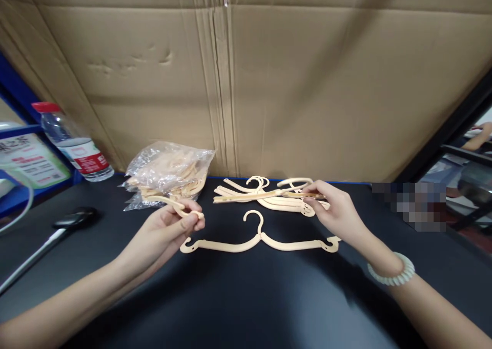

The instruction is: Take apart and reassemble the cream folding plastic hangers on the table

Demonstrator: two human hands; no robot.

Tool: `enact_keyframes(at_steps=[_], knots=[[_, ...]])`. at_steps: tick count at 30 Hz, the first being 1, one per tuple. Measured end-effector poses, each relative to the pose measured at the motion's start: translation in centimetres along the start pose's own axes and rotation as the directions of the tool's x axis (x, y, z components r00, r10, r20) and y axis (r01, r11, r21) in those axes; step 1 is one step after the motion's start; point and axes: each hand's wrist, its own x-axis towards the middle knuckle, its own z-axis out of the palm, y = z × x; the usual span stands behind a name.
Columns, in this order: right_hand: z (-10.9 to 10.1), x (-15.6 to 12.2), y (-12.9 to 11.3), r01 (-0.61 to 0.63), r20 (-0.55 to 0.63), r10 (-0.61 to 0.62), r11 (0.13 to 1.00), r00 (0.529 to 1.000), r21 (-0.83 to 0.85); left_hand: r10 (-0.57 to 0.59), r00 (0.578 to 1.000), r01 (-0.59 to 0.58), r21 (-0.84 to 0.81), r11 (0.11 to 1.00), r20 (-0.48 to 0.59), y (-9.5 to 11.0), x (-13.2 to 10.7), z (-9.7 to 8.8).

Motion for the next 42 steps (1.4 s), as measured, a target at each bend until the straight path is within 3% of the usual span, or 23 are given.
enact_keyframes(at_steps=[4, 11, 19, 27, 32, 42], knots=[[0.2, -0.3, -0.4, 0.056, 0.045, -0.057, 0.998, 0.997, 0.020, -0.008, 0.998, 0.013, -0.080, 0.997, 0.061, 0.4, 0.7, -0.6], [0.2, -0.4, -0.8, 0.085, 0.021, -0.085, 0.996, 0.996, -0.014, -0.180, 0.966, 0.211, -0.163, 0.964, 0.186, 0.2, 0.7, -0.8], [0.2, -0.4, -1.1, 0.137, 0.015, -0.137, 0.990, 0.990, 0.016, -0.215, 0.955, 0.254, -0.194, 0.947, 0.202, 0.1, 0.3, -0.5], [0.1, -0.4, -1.5, 0.152, 0.002, -0.152, 0.988, 0.988, -0.014, -0.265, 0.957, 0.286, -0.213, 0.934, 0.120, -0.1, 0.2, -0.1], [0.2, -0.4, -2.0, 0.166, 0.008, -0.166, 0.986, 0.986, -0.014, -0.257, 0.966, 0.259, -0.165, 0.952, 0.033, -0.3, 0.1, -0.1], [0.1, -0.6, -3.6, 0.229, -0.008, -0.230, 0.973, 0.973, -0.037, -0.240, 0.970, 0.234, -0.120, 0.965, -0.042, -0.8, -0.3, -0.5]])
